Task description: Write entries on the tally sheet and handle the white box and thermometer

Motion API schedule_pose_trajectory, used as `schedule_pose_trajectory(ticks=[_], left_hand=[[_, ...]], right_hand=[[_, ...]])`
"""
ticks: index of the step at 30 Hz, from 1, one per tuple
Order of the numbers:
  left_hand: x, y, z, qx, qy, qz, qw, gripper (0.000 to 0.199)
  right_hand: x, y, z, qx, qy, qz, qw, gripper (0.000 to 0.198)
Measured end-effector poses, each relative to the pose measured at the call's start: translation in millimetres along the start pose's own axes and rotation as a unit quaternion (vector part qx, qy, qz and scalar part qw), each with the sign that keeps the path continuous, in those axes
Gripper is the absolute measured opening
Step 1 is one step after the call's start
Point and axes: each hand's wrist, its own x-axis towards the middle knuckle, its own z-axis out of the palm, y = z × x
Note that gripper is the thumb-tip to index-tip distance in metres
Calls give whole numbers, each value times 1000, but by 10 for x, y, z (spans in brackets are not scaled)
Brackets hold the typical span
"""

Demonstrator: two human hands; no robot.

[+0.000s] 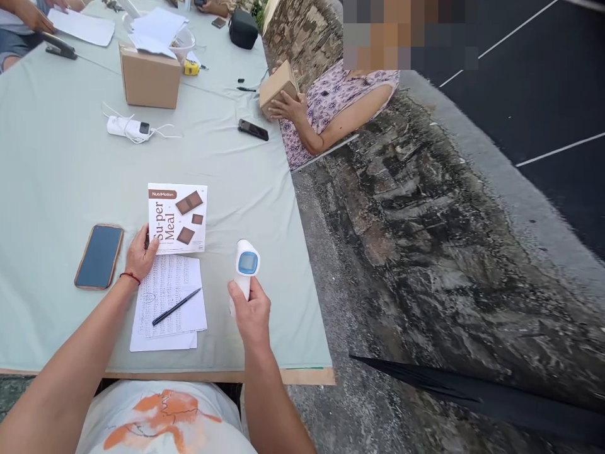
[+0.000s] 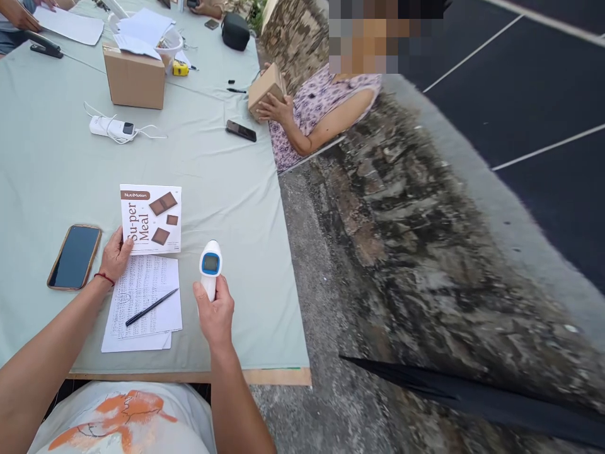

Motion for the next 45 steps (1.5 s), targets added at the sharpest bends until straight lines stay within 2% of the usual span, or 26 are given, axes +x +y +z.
schedule_pose_trajectory(ticks=[6,9,13,16,19,22,26,30,32,34,37,40,45], left_hand=[[14,41,-25,-5,3,-3,1000,70],[13,50,-29,-19,3,-14,1000,71],[-14,13,3,-54,-7,-32,998,76],[-51,-39,53,-75,-6,-42,996,82],[-87,-87,102,-85,-4,-16,996,86],[-108,-122,133,-87,2,29,996,85],[-112,-152,139,-83,19,65,994,81],[-105,-137,130,-66,36,52,996,77],[-100,-109,130,-51,36,31,998,77],[-94,-78,133,-35,32,16,999,78],[-83,-42,141,-22,34,6,999,75],[-75,-24,149,-22,44,-3,999,66],[-70,-14,151,-14,50,-10,999,59]], right_hand=[[-28,-18,-48,20,-23,-1,1000,37],[25,93,-41,6,-28,4,1000,37],[178,480,-9,-96,-3,-9,995,44],[295,859,-14,-220,21,-6,975,56],[373,1175,-61,-318,30,-26,947,60],[410,1354,-115,-361,29,-54,930,60],[390,1385,-120,-389,47,-86,916,58],[272,1268,0,-389,110,-156,901,54],[183,1199,104,-355,79,-208,908,42],[89,1141,219,-312,-10,-260,914,30],[-25,1083,365,-283,-131,-299,902,29],[-77,1047,426,-298,-157,-312,888,33],[-38,1012,372,-322,-175,-335,868,21]])
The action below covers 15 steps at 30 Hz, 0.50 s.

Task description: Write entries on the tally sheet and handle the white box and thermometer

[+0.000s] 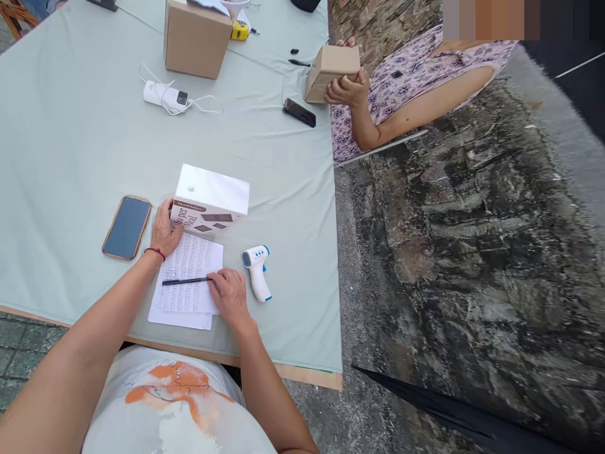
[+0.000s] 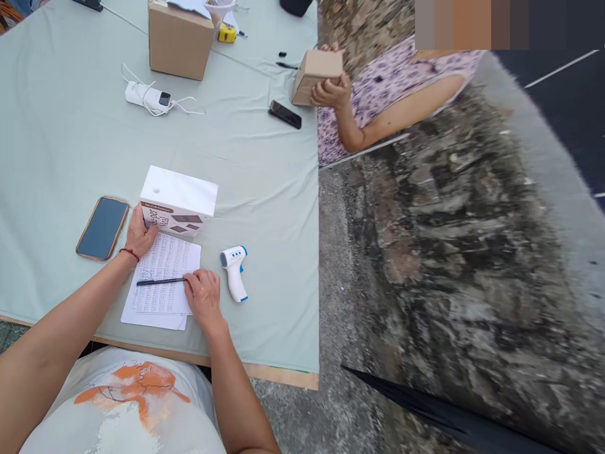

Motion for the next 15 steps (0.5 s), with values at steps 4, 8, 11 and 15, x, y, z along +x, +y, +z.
schedule_pose_trajectory(ticks=[4,8,11,15], left_hand=[[-6,-4,5,4,-3,9,1000,58],[-15,-6,25,7,-1,7,1000,62],[-15,1,30,6,2,-4,1000,63],[-6,12,17,-5,1,-4,1000,61]], right_hand=[[-7,46,-42,31,6,-5,999,19],[-45,49,14,129,82,49,987,18],[-64,46,117,234,164,154,946,16],[-21,69,217,330,224,258,880,18]])
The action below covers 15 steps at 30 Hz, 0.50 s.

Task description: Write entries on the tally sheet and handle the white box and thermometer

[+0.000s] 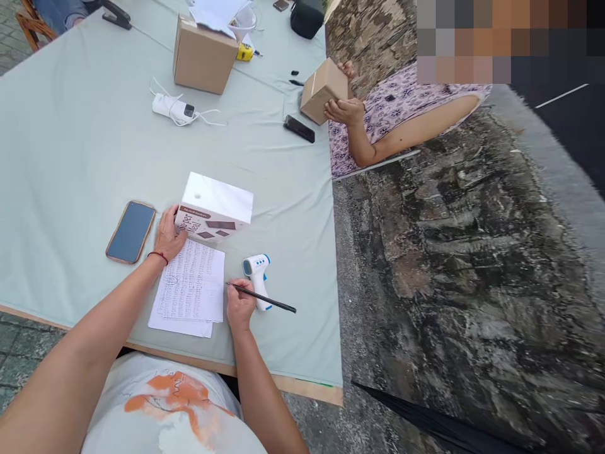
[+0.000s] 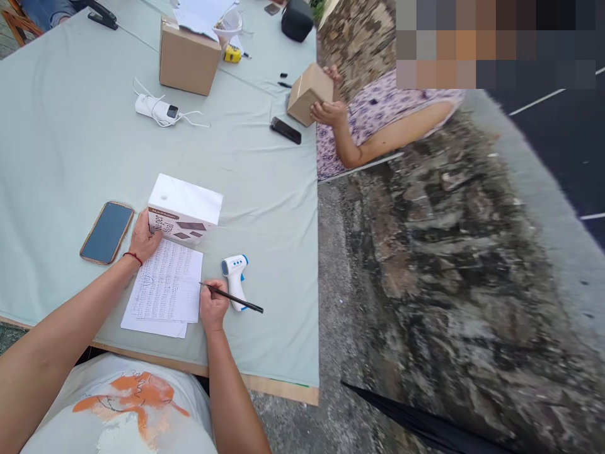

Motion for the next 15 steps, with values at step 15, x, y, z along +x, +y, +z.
schedule_pose_trajectory(ticks=[15], left_hand=[[-272,85,-122,81,10,63,995,30]], right_hand=[[153,-48,118,53,29,14,998,35]])
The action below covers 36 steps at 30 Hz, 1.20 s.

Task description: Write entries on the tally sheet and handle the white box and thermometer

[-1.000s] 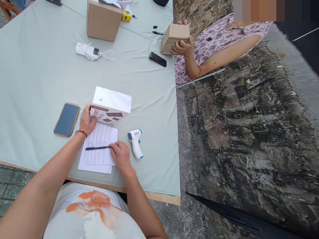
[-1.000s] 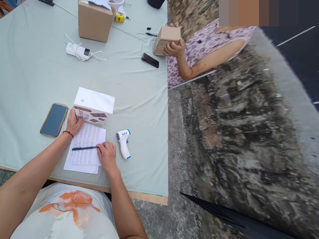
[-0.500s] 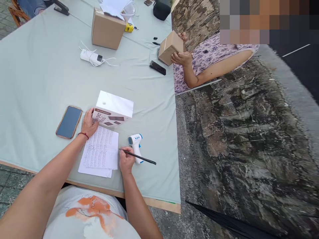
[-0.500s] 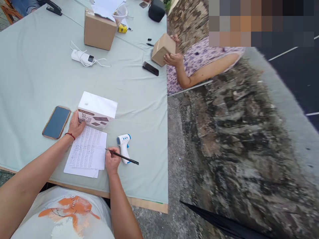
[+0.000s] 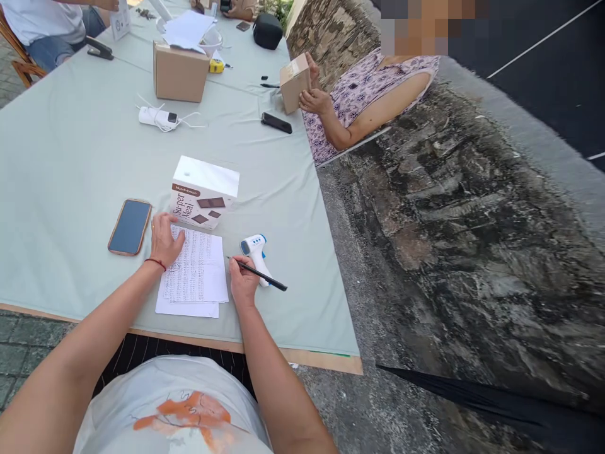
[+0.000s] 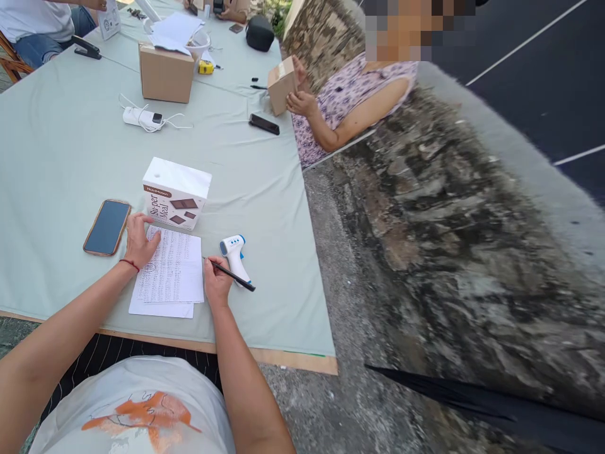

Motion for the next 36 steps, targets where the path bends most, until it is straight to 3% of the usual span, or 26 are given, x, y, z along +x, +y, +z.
schedule_pose_trajectory(ticks=[2,6,9,13,20,24,30,33,36], left_hand=[[-242,83,-107,48,-75,28,996,44],[-689,147,-331,141,-86,5,986,74],[-893,132,-463,174,-100,33,979,78],[-1020,151,-498,158,-117,65,978,78],[-1092,283,-368,137,-108,61,983,80],[-1098,315,-455,153,-141,74,975,77],[-1073,356,-783,246,-290,132,916,106],[-1079,392,-870,283,-319,133,894,102],[-1118,417,-861,294,-309,137,894,89]], right_hand=[[10,15,5,-26,16,-41,999,39],[20,98,35,-144,25,-137,980,41],[-18,166,87,-231,5,-189,954,38],[-124,173,136,-248,-62,-230,939,32],[-159,80,98,-207,-87,-193,955,31],[-128,75,83,-192,-83,-176,962,30],[-159,108,71,-201,-96,-180,958,28],[-179,116,63,-194,-98,-183,959,27],[-178,113,53,-181,-100,-183,961,27]])
